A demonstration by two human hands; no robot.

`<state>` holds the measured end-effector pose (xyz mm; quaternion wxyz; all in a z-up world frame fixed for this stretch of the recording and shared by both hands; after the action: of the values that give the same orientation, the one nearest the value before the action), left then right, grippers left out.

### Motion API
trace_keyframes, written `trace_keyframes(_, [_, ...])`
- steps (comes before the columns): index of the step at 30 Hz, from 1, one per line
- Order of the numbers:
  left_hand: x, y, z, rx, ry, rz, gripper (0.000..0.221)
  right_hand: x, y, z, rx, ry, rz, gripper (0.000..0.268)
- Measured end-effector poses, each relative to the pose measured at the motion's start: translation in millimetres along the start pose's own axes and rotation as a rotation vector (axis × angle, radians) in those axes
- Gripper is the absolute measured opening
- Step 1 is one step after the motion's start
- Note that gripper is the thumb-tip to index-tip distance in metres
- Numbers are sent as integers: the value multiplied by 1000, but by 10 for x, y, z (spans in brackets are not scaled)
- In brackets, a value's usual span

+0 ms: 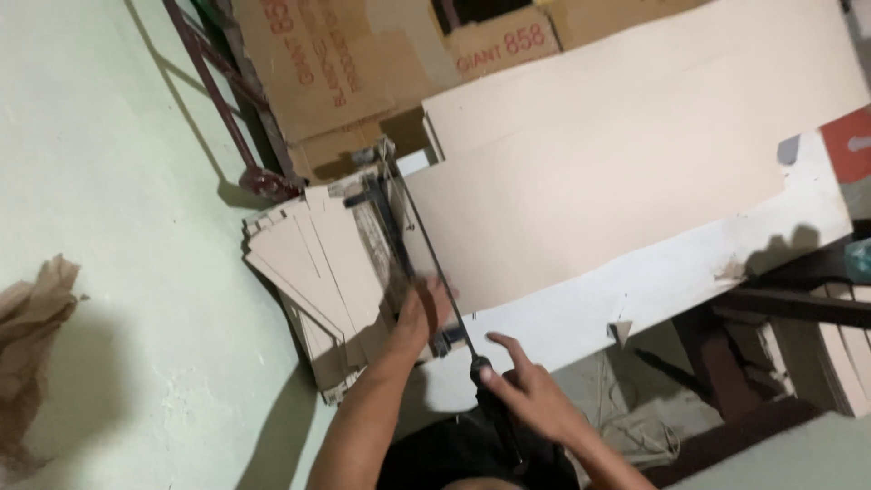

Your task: Cutting cardboard sheets into smaller strips using a manual paper cutter.

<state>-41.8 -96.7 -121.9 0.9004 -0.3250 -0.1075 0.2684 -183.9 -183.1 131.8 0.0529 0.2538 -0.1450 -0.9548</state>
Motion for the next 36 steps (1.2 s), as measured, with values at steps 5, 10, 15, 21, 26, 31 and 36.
trace_keyframes(5, [5,803,63,-566,8,-1243,25,1554,-122,-1687,321,-97,-744,89])
trace_keyframes(10, [499,1030,366,-839,-431,-3073,15,1752,165,-1988,323,-182,-1172,92])
trace_keyframes(15, [704,142,655,-692,-373,-2960,20,1206,388,-1570,242,-206,-997,69])
trace_keyframes(21, [458,63,589,-623,-492,-2691,7,1495,456,-2255,343,-223,-972,71])
trace_keyframes(26, [608,-400,927,-568,-498,-2639,15,1585,607,-2410,518,-144,-1074,44])
trace_keyframes(31, [735,-505,860,-425,-299,-2677,30,2662,97,-2209,489,-220,-954,57])
trace_keyframes(36, [666,-555,851,-347,-195,-2728,36,2554,-154,-1952,429,-209,-1019,31])
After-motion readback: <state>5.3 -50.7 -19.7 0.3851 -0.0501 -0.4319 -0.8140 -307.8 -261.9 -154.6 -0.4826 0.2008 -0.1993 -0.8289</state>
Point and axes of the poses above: each hand's wrist, its own z-axis away from the middle knuckle, its own y-axis out of the back of the hand, x = y × z, the point moved 5 cm from there along -z, towards the middle knuckle, and after that the axes turned 7 degrees about z, right-handed, at the moved point
